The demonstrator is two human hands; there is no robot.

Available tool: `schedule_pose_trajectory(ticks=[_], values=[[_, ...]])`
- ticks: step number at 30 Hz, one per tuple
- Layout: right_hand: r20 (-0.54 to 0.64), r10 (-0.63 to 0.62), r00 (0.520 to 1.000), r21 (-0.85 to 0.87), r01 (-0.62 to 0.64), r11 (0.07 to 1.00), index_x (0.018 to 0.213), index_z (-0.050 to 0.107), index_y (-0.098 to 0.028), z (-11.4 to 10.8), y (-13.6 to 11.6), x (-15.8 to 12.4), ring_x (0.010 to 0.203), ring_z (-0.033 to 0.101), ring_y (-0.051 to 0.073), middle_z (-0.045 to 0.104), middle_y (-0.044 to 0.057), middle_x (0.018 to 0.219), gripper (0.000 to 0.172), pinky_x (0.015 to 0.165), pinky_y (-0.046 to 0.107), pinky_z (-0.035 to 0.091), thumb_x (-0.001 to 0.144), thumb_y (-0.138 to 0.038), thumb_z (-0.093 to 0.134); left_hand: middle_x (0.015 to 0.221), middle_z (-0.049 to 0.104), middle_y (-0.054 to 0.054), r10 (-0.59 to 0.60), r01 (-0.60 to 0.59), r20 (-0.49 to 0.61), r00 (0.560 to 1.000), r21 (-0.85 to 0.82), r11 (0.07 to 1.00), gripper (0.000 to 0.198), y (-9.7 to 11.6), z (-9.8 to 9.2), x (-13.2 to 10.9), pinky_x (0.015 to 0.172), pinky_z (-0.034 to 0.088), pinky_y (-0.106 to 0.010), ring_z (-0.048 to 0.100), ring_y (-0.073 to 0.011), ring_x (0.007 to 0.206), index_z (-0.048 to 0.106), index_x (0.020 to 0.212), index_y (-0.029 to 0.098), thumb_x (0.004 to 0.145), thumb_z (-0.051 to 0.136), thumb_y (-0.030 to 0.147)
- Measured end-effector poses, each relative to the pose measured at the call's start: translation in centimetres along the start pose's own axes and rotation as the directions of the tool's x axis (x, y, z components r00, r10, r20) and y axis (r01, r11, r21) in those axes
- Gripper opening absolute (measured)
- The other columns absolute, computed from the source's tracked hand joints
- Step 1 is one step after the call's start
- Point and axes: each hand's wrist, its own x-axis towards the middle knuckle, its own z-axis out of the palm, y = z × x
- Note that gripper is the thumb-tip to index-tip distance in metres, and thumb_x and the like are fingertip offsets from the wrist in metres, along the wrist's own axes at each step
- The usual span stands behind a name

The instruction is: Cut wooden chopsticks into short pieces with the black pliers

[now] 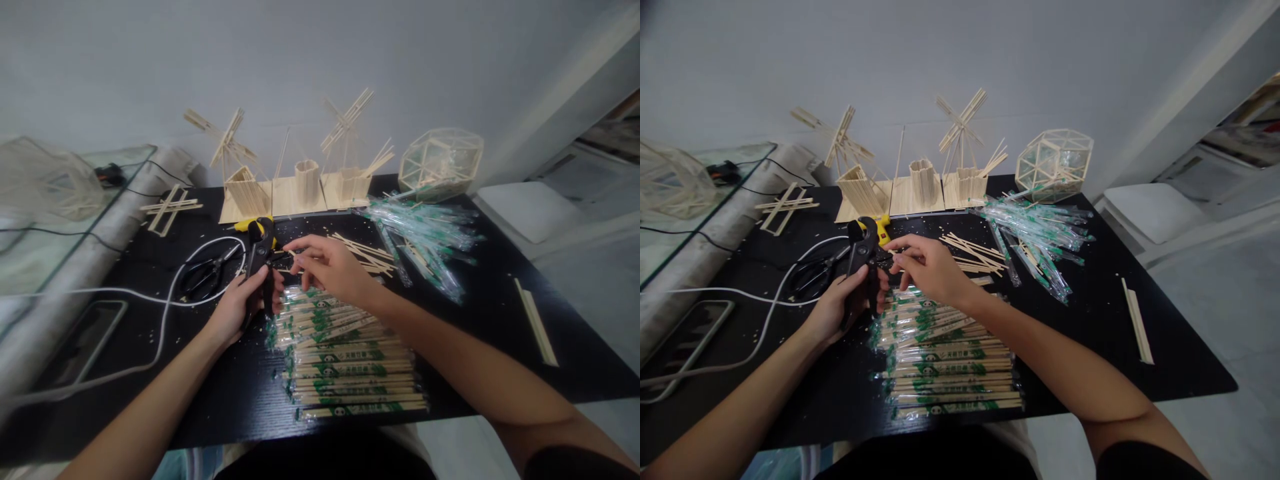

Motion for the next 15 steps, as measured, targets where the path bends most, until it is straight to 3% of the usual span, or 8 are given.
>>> schedule_pose_trajectory(ticks=[8, 15], values=[[0.000, 0.058, 0.998, 0.022, -0.058, 0.998, 0.114, 0.057, -0.018, 0.25, -0.62, -0.22, 0.056, 0.066, 0.010, 0.067, 0.001, 0.081, 0.019, 0.042, 0.020, 0.041, 0.095, -0.023, 0.055, 0.065, 0.063, -0.003, 0.116, -0.112, -0.017, 0.993, 0.136, 0.984, 0.050, -0.38, -0.35, -0.18, 0.048, 0.050, -0.026, 0.058, -0.0147, 0.050, 0.071, 0.086, 0.012, 0.083, 0.066, 0.061], [-0.008, 0.073, 0.997, 0.036, -0.073, 0.997, 0.109, 0.053, -0.020, 0.37, -0.82, -0.28, 0.057, 0.067, 0.011, 0.069, 0.001, 0.082, 0.017, 0.044, 0.021, 0.042, 0.094, -0.027, 0.057, 0.066, 0.062, -0.001, 0.217, -0.195, -0.055, 0.975, 0.276, 0.941, 0.046, -0.24, -0.40, -0.52, 0.050, 0.051, -0.027, 0.059, -0.0154, 0.051, 0.070, 0.089, 0.015, 0.083, 0.067, 0.060]])
